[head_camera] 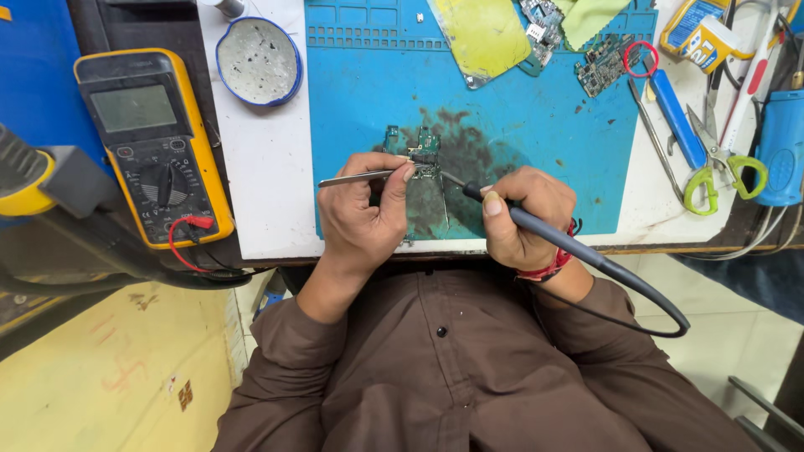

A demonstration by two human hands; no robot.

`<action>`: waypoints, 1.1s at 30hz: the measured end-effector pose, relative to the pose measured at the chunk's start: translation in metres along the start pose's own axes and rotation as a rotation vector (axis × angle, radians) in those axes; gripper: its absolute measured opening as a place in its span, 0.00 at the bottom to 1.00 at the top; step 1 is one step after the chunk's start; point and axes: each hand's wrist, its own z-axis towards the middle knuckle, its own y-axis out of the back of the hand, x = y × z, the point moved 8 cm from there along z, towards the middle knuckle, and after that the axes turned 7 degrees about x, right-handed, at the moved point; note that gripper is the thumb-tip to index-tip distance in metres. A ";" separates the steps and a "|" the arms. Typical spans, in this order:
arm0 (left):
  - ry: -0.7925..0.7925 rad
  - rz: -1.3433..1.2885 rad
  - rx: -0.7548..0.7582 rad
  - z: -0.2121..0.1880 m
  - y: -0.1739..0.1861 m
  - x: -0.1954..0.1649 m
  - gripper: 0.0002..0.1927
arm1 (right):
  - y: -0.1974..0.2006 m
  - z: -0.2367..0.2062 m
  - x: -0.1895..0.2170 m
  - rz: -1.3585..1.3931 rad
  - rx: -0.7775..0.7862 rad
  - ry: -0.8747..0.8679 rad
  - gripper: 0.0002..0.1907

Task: The person uses a soldering iron and tweezers to apply solder to a small green circuit board. They repeatedly heat and reflow solder on specific points while holding the board steady with tweezers.

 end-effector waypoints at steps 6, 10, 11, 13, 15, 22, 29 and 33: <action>-0.012 0.007 -0.004 -0.005 -0.001 -0.004 0.05 | 0.002 -0.002 0.003 0.000 0.006 -0.006 0.08; -0.006 0.000 -0.004 -0.003 -0.005 -0.005 0.05 | 0.004 -0.001 0.002 -0.012 0.016 -0.021 0.09; -0.003 0.002 -0.004 -0.003 -0.005 -0.005 0.05 | 0.004 0.000 0.002 -0.013 0.014 -0.019 0.08; -0.001 0.002 0.000 0.000 -0.006 -0.005 0.05 | 0.005 0.001 0.000 -0.013 0.009 -0.013 0.08; 0.000 0.007 0.001 0.002 -0.008 -0.004 0.05 | 0.006 0.002 -0.003 -0.019 0.006 -0.017 0.08; -0.006 0.011 -0.003 -0.006 -0.007 0.000 0.05 | 0.001 -0.005 -0.001 -0.022 0.013 -0.020 0.08; 0.006 0.009 0.005 -0.017 -0.003 0.003 0.05 | -0.005 -0.014 0.005 -0.035 0.011 -0.017 0.09; 0.005 -0.007 0.001 -0.028 0.004 0.002 0.04 | -0.010 -0.021 0.014 -0.031 0.001 -0.020 0.09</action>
